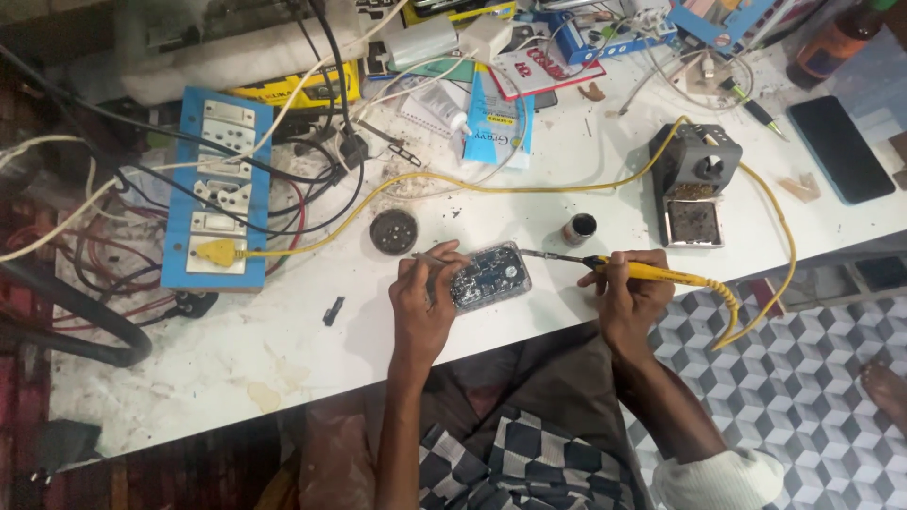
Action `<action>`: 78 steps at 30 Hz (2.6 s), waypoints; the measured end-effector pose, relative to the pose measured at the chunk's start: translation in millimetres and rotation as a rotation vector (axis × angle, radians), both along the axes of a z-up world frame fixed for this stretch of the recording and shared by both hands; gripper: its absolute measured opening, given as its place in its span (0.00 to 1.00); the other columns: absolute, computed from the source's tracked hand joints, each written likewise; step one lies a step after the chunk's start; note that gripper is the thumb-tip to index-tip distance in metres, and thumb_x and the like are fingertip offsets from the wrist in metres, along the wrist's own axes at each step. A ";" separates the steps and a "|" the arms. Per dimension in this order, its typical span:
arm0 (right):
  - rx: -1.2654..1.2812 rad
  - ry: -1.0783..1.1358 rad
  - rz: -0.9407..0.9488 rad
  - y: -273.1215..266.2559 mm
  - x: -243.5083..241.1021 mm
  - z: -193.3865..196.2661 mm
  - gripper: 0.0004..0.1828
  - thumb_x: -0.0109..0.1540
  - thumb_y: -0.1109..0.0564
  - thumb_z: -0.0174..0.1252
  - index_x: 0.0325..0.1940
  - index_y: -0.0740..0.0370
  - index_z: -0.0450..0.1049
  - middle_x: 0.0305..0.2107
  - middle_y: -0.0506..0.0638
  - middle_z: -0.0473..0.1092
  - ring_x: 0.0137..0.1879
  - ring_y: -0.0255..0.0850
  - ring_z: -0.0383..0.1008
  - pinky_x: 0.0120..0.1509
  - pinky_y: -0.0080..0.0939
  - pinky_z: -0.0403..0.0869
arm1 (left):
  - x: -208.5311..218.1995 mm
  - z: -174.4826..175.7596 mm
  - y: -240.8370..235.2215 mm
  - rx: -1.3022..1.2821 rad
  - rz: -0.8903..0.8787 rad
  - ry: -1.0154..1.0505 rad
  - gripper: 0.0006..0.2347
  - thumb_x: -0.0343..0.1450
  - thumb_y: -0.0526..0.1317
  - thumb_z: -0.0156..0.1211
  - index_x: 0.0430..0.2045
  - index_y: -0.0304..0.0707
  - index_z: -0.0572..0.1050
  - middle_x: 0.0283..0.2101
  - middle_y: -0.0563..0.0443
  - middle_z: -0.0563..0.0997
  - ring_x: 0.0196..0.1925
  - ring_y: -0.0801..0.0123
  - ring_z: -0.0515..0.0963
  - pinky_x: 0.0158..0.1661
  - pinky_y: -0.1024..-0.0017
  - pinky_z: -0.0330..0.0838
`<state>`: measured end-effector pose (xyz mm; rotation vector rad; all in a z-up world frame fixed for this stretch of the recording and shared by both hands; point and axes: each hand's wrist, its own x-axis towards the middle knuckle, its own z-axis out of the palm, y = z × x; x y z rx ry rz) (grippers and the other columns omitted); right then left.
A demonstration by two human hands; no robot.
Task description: The person uses a soldering iron to apply solder to a small electronic circuit board. They hold the board with one hand and the soldering iron with the other, working on specific points on the board.
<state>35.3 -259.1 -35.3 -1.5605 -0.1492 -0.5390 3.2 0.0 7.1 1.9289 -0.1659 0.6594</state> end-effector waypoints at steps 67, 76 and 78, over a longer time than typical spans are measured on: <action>0.084 0.060 -0.012 6.8 5.6 -2.5 0.09 0.73 0.58 0.51 0.40 0.65 0.64 0.21 0.50 0.70 0.23 0.33 0.72 0.26 0.30 0.67 | 6.1 -7.8 5.6 -0.163 -0.126 -0.003 0.07 0.80 0.32 0.45 0.41 0.25 0.72 0.39 0.41 0.86 0.51 0.58 0.83 0.60 0.62 0.71; 0.110 0.030 -0.023 2.0 -0.7 -12.5 0.07 0.72 0.61 0.53 0.41 0.65 0.63 0.21 0.52 0.71 0.22 0.35 0.73 0.24 0.30 0.69 | -0.6 -9.0 -0.9 -0.277 -0.129 0.138 0.08 0.79 0.33 0.44 0.44 0.25 0.70 0.42 0.42 0.86 0.46 0.64 0.86 0.51 0.67 0.78; 0.126 0.003 -0.012 1.1 1.7 -13.2 0.07 0.72 0.60 0.53 0.42 0.65 0.64 0.22 0.52 0.70 0.22 0.34 0.72 0.25 0.31 0.70 | 2.1 -10.0 -1.7 -0.267 -0.119 0.171 0.07 0.79 0.33 0.46 0.43 0.25 0.70 0.43 0.42 0.86 0.46 0.65 0.87 0.47 0.67 0.78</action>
